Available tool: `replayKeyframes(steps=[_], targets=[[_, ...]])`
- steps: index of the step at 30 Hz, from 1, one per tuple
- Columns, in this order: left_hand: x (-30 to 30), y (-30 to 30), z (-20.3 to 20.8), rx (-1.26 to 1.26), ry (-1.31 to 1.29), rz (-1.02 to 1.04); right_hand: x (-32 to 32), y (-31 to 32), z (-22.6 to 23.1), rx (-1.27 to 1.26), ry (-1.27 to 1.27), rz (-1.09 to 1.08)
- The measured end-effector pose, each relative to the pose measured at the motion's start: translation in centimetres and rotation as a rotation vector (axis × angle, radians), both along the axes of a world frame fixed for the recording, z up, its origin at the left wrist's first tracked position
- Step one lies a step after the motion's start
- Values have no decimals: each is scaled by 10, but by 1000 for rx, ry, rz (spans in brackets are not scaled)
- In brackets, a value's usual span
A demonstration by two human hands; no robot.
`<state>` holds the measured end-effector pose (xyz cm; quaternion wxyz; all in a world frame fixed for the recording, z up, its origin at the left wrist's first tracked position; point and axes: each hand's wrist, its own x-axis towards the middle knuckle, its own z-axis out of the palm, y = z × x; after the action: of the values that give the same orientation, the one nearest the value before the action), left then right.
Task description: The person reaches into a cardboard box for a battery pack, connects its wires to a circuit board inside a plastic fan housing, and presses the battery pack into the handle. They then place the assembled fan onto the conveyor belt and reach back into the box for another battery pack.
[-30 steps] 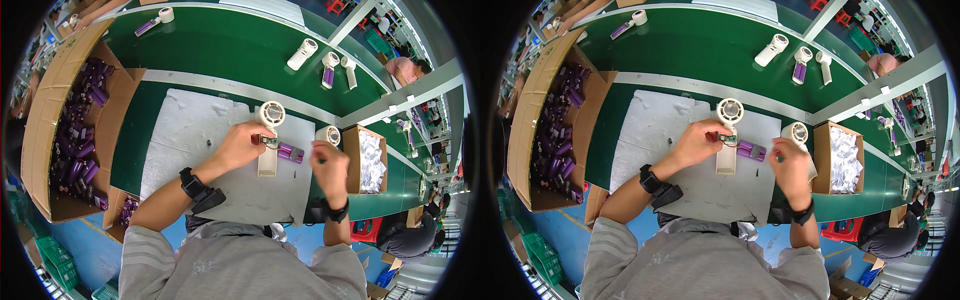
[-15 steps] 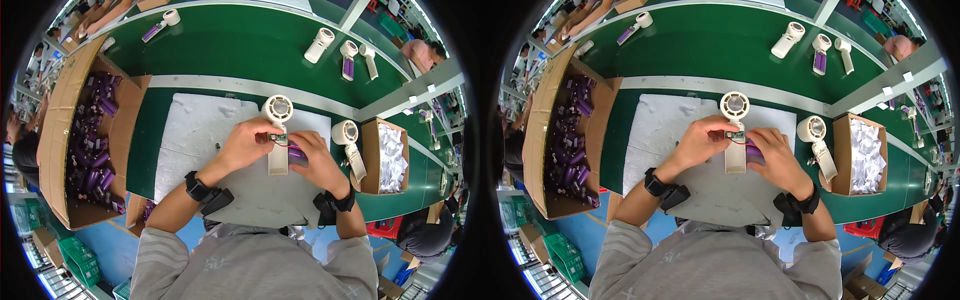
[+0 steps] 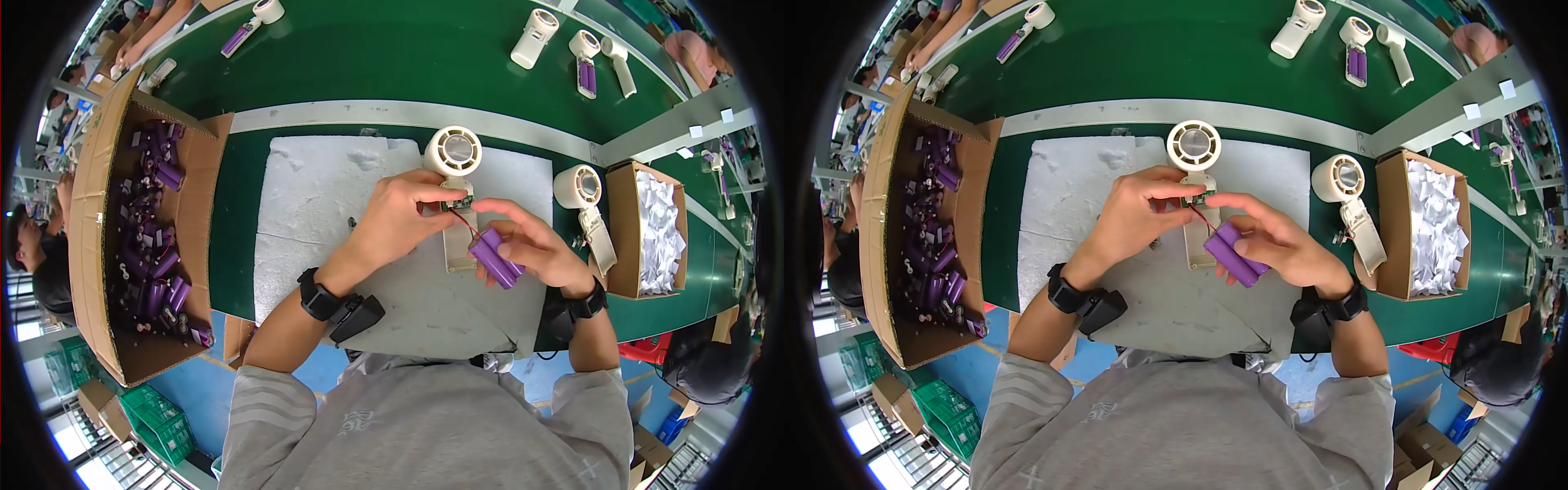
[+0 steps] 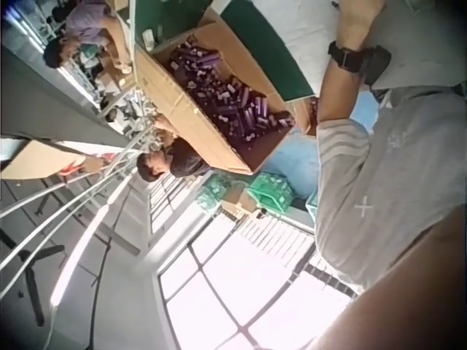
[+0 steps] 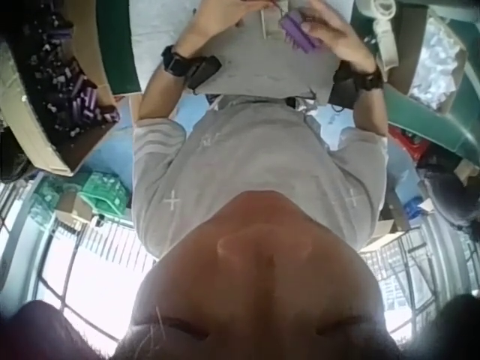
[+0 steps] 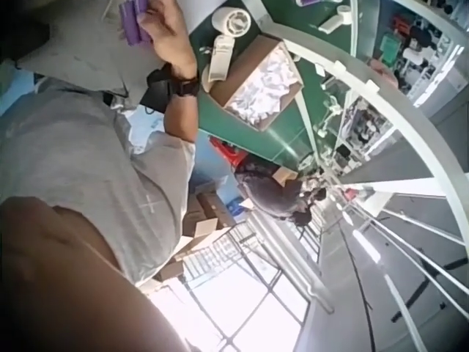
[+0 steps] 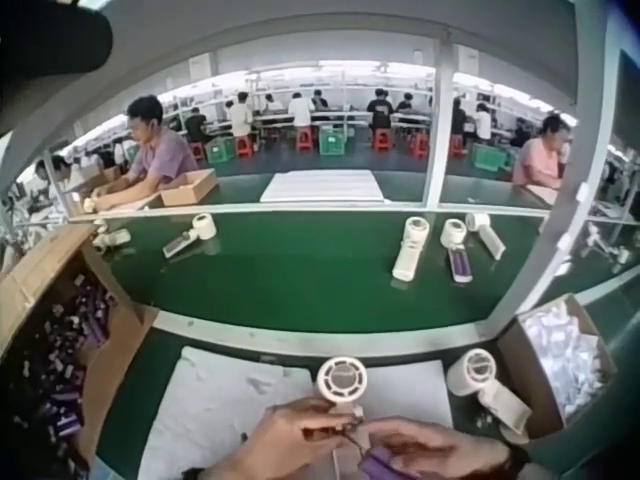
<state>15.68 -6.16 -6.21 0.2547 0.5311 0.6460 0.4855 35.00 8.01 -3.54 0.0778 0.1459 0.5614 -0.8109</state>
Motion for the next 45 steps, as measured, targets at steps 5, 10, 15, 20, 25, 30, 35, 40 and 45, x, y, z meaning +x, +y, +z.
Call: replayKeyframes(steps=[5,10,15,20,25,30,35,40,45], targets=[[5,1,4,40,144,13,4,-2,-2,-203,96,86],[5,1,1,14,175,32,5,-14,1,-134,90,72],[4,3,-4,51,176,48,4,-18,-2,315,136,59],[3,2,0,43,209,42,-3,-32,0,972,384,-72],[4,1,-9,86,212,23,-8,-37,-14,1131,499,-59],[6,-1,-2,62,249,6,-8,-36,-17,1152,519,-99],[3,-1,-1,58,228,-10,-3,-38,-15,1114,434,-138],[1,-1,-2,93,193,-35,-2,-34,-15,1171,446,-129],[2,-1,-2,85,203,-41,-4,-32,-15,1230,461,-109]])
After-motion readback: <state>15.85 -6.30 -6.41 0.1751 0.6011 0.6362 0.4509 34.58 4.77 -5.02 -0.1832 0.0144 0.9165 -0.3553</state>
